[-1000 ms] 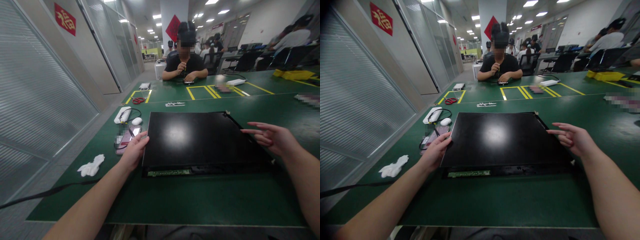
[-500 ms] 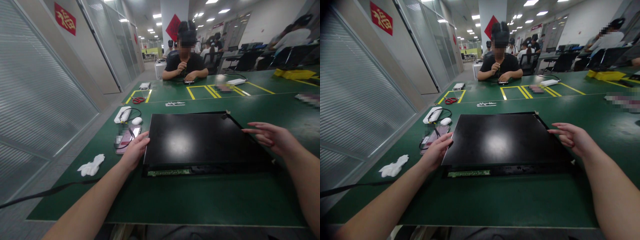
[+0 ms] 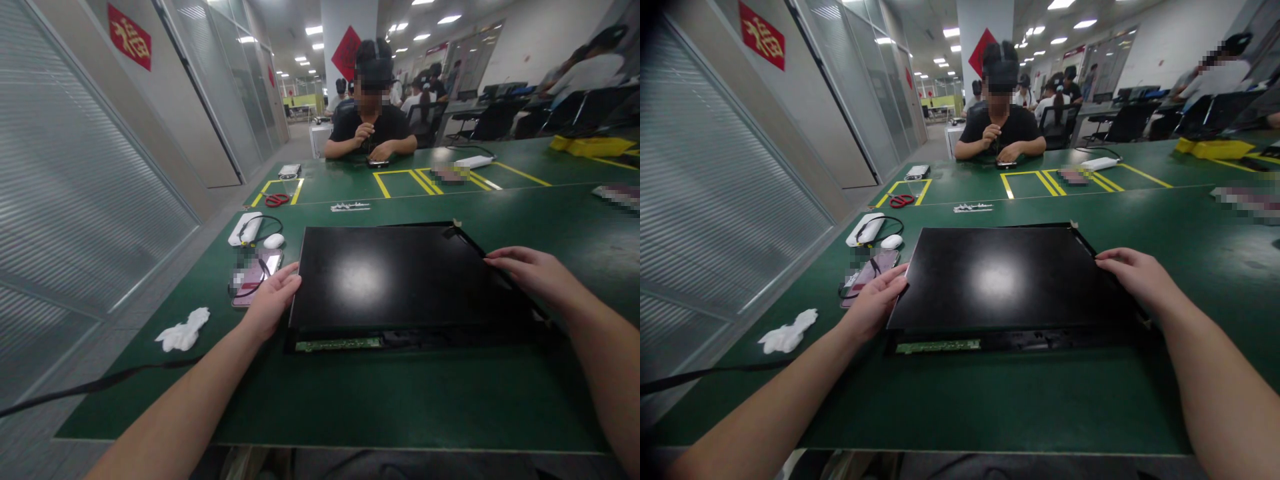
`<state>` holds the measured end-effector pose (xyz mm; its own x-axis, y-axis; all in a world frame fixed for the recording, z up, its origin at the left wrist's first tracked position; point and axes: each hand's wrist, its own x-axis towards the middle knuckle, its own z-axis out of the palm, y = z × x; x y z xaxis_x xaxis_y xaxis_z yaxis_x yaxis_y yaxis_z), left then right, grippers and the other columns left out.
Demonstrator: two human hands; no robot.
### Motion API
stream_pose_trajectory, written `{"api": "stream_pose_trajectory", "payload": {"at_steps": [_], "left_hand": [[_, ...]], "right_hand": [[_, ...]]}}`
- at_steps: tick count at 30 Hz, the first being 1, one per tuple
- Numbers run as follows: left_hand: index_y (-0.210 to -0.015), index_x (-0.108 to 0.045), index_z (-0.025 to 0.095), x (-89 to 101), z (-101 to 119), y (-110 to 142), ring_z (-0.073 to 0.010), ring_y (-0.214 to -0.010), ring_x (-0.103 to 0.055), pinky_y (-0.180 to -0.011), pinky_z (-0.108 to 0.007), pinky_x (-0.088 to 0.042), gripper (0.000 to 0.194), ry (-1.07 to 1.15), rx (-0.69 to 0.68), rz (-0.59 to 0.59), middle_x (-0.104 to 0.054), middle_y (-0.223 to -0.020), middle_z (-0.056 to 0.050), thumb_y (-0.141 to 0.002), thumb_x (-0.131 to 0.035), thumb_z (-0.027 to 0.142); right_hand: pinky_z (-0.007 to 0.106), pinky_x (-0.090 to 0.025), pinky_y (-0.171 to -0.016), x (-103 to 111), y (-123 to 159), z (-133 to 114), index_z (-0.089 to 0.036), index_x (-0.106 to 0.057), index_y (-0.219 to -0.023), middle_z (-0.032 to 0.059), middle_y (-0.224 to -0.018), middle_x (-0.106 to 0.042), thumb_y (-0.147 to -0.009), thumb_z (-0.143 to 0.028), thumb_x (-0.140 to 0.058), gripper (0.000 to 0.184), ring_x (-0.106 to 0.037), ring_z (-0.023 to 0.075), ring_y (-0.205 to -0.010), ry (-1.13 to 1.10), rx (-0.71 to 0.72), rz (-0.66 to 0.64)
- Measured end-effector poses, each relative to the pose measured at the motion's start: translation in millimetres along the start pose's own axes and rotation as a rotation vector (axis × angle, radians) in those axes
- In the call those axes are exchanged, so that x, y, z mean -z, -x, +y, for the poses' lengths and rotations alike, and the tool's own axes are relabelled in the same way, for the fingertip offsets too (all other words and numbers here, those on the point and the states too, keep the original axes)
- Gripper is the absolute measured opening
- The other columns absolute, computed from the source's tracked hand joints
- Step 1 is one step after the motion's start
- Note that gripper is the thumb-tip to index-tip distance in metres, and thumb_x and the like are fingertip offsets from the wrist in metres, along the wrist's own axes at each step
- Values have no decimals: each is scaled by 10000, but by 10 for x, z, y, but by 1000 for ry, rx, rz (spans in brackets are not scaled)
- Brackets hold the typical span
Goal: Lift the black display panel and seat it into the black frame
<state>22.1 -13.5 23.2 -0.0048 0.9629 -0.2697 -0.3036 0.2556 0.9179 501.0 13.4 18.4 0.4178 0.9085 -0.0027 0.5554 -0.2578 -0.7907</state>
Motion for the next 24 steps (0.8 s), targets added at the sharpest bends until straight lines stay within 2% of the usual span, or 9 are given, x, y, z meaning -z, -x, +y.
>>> {"api": "stream_pose_trajectory", "payload": {"at_steps": [2,5,10,15,21,24], "left_hand": [[-1404,-532,103,4,-14,-2,-178,-752,-728,-657,-240,-562,781,-26,-21,-4,-765,-872,-49,-703,-868,190],[-1422,-519,107,1,-23,3,-194,-774,-731,-657,-249,-559,814,-58,-36,-16,-762,-859,-44,-701,-874,229],[-1459,-488,106,-7,-3,11,-210,-813,-740,-649,-243,-556,857,-93,-31,-15,-771,-875,-55,-705,-873,240],[-1509,-429,108,-7,32,10,-234,-894,-749,-688,-253,-575,839,-118,1,-35,-785,-934,-91,-776,-826,206],[-1480,-479,129,26,31,-10,-249,-987,-745,-821,-281,-587,779,-108,-2,-90,-785,-1025,-119,-775,-811,142],[-1458,-498,141,48,23,-22,-242,-987,-749,-825,-281,-588,736,-119,2,-113,-783,-1048,-115,-786,-798,135]], "right_hand": [[328,-470,-663,-4,0,-18,-241,-760,-847,51,-888,-742,-648,-421,-706,274,-640,225,-818,118,-7,29],[371,-483,-758,0,4,-40,-252,-755,-844,52,-909,-748,-667,-435,-679,266,-654,251,-873,159,3,28],[385,-484,-757,-10,20,-57,-256,-749,-859,58,-887,-748,-667,-458,-666,291,-658,256,-842,165,14,25],[383,-480,-772,-26,57,-118,-249,-752,-867,55,-863,-745,-660,-440,-662,296,-658,254,-843,165,-2,35],[381,-498,-755,-13,19,-62,-259,-754,-887,59,-915,-757,-670,-441,-670,296,-676,261,-866,170,47,24],[391,-503,-769,-10,-24,10,-264,-764,-882,58,-926,-769,-666,-456,-658,308,-684,271,-887,181,75,29]]}}
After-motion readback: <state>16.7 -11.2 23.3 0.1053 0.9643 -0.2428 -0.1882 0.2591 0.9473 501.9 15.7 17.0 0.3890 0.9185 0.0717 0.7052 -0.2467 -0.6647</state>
